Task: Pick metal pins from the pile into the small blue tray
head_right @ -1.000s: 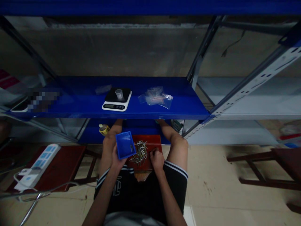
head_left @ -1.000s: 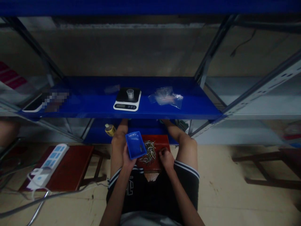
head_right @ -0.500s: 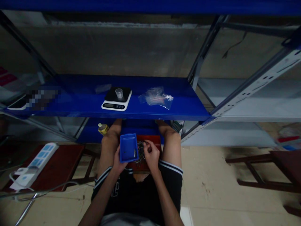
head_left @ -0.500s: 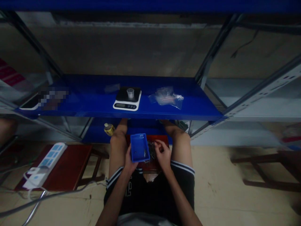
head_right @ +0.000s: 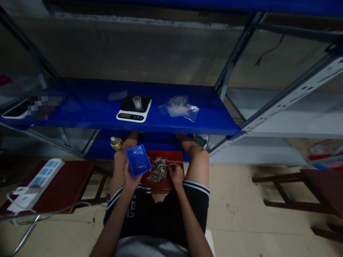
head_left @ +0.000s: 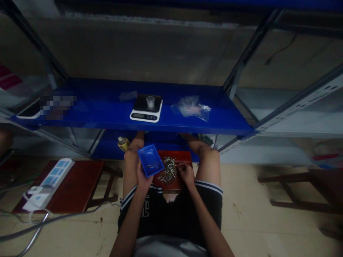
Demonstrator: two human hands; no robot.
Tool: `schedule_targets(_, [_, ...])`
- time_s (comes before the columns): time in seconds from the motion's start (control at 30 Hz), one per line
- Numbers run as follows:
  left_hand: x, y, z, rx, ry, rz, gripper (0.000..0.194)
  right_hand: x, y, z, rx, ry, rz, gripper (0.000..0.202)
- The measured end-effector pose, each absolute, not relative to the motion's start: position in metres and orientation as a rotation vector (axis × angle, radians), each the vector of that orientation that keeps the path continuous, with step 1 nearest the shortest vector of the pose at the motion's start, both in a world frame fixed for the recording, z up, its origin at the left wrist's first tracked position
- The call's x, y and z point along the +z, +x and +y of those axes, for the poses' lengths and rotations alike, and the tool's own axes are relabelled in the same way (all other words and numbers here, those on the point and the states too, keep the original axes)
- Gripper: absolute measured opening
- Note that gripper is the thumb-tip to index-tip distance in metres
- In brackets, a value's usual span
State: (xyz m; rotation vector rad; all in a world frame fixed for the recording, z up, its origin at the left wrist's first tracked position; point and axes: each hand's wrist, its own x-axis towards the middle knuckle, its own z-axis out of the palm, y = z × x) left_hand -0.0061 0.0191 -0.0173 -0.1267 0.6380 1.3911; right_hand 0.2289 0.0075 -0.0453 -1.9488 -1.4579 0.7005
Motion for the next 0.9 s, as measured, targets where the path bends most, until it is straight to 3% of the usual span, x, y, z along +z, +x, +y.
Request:
schedule_targets(0.13, [-0.021, -0.013, 0.019, 1.404, -0.089, 0.63, 0.053, -0.048, 0.237, 0.013, 0.765, -1.906, -1.462, 0.024])
schedule_targets(0.37, [-0.03, -0.021, 0.019, 1.403, -0.025, 0.371, 0.08, -0.061, 0.242, -0.023, 0.897, -1.962, -1.524, 0.014])
schedule_targets(0.57, [-0.023, -0.013, 0.019, 1.355, -0.039, 0.481, 0.079, -0.05, 0.224, -0.043, 0.88, -2.165, -1.632, 0.013])
schedule_targets(0.9, [-0.014, -0.006, 0.019, 1.366, -0.043, 0.622, 0.061, -0.048, 0.224, -0.029, 0.795, -2.284, -1.653, 0.014])
